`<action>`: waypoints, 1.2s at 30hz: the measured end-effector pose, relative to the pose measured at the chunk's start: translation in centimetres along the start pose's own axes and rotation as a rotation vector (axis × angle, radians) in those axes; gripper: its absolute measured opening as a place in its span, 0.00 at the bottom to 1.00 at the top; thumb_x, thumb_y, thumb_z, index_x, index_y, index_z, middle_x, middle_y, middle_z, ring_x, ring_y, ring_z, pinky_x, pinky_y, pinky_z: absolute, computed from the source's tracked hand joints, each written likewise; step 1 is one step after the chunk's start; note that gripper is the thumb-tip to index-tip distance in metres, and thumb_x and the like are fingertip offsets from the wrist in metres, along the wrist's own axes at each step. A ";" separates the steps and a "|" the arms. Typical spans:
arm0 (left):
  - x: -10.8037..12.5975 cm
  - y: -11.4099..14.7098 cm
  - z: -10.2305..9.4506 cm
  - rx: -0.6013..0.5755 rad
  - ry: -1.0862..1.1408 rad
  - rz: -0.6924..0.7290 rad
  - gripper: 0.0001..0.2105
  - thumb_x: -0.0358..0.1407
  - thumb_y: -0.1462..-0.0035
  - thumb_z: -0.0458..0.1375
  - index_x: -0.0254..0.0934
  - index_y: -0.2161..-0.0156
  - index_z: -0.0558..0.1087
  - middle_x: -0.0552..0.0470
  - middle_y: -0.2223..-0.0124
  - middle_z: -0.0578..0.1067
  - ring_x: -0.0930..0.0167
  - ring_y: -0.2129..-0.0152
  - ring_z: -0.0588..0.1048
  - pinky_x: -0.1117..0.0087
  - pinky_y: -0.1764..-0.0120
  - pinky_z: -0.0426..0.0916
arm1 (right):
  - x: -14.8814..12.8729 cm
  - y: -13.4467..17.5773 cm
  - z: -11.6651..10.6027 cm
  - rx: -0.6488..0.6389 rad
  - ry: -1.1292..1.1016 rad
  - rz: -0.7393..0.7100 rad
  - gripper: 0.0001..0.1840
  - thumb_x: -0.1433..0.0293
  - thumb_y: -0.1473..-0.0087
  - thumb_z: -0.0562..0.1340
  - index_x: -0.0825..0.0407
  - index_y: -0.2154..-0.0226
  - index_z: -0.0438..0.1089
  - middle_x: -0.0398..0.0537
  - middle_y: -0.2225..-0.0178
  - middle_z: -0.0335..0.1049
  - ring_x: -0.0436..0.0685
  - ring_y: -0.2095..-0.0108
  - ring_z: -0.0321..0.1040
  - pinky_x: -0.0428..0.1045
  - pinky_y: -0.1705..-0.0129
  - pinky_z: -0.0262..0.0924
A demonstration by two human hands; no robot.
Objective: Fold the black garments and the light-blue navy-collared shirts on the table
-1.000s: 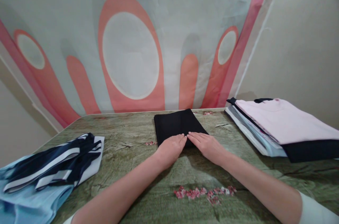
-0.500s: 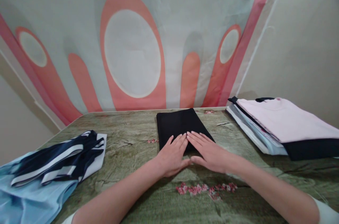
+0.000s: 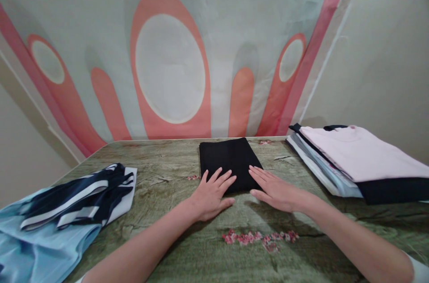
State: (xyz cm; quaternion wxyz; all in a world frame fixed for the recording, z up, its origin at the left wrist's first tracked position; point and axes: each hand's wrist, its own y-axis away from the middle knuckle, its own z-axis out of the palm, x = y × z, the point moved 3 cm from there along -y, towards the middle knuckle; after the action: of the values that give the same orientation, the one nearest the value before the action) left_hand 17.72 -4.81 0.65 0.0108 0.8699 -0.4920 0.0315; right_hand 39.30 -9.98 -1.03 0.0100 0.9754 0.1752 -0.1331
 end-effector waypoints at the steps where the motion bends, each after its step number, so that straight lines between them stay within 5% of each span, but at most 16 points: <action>1: -0.2 0.1 -0.1 -0.004 0.013 -0.003 0.28 0.52 0.40 0.40 0.48 0.38 0.43 0.53 0.36 0.47 0.59 0.40 0.44 0.46 0.46 0.44 | -0.4 0.2 0.0 -0.004 0.002 0.009 0.39 0.49 0.44 0.44 0.57 0.39 0.43 0.54 0.37 0.37 0.60 0.38 0.35 0.56 0.39 0.39; 8: 0.5 0.6 -1.5 0.077 -0.002 -0.051 0.24 0.49 0.38 0.36 0.42 0.41 0.57 0.48 0.43 0.62 0.62 0.42 0.53 0.54 0.44 0.44 | -4.6 1.7 -1.3 -0.002 -0.038 -0.035 0.37 0.48 0.46 0.47 0.56 0.43 0.56 0.57 0.41 0.51 0.64 0.42 0.49 0.58 0.42 0.47; 11: 1.4 0.4 -1.0 0.127 -0.037 -0.021 0.24 0.48 0.37 0.37 0.41 0.41 0.55 0.48 0.40 0.58 0.64 0.41 0.50 0.57 0.43 0.45 | -4.9 0.7 -1.9 0.044 -0.053 -0.038 0.31 0.52 0.43 0.46 0.54 0.45 0.60 0.55 0.45 0.59 0.62 0.44 0.55 0.58 0.43 0.49; 17: 1.7 0.0 0.3 0.126 -0.032 0.011 0.26 0.50 0.38 0.37 0.37 0.41 0.55 0.47 0.38 0.55 0.65 0.41 0.50 0.58 0.43 0.46 | -3.7 -3.9 -0.3 0.045 -0.136 -0.170 0.29 0.58 0.39 0.42 0.53 0.39 0.46 0.49 0.38 0.45 0.54 0.38 0.39 0.55 0.39 0.39; 22: 1.6 0.1 0.1 0.104 -0.006 0.003 0.27 0.51 0.39 0.37 0.37 0.41 0.56 0.47 0.40 0.58 0.64 0.41 0.51 0.56 0.43 0.46 | -0.5 -8.5 0.4 0.029 -0.024 -0.172 0.29 0.54 0.40 0.42 0.45 0.39 0.44 0.43 0.37 0.41 0.54 0.38 0.35 0.58 0.39 0.31; 27: 1.5 0.2 0.0 0.100 0.016 0.008 0.29 0.53 0.40 0.37 0.38 0.41 0.55 0.47 0.39 0.55 0.64 0.41 0.50 0.56 0.43 0.46 | 5.4 -11.9 0.2 0.148 0.044 0.091 0.30 0.53 0.41 0.43 0.49 0.40 0.49 0.49 0.38 0.46 0.57 0.38 0.38 0.58 0.40 0.31; 32: 1.4 0.3 0.0 0.115 0.016 0.002 0.29 0.54 0.40 0.37 0.39 0.41 0.55 0.48 0.38 0.55 0.61 0.41 0.51 0.55 0.44 0.46 | 9.5 -12.5 0.0 0.360 -0.112 0.263 0.26 0.60 0.39 0.41 0.57 0.52 0.65 0.56 0.49 0.64 0.57 0.47 0.56 0.53 0.45 0.46; 36: 1.2 0.2 0.3 0.145 0.011 -0.005 0.28 0.53 0.40 0.38 0.40 0.41 0.57 0.48 0.39 0.57 0.59 0.42 0.52 0.55 0.44 0.47 | 10.8 -12.3 -0.3 0.378 -0.151 0.288 0.29 0.62 0.38 0.37 0.56 0.61 0.69 0.55 0.61 0.71 0.57 0.59 0.66 0.51 0.55 0.57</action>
State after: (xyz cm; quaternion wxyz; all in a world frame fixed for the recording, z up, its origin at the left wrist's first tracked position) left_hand 18.21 -5.93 0.43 -0.0496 0.8694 -0.4863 0.0719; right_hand 44.83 5.28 -3.26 -0.1406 0.9623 0.0051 -0.2330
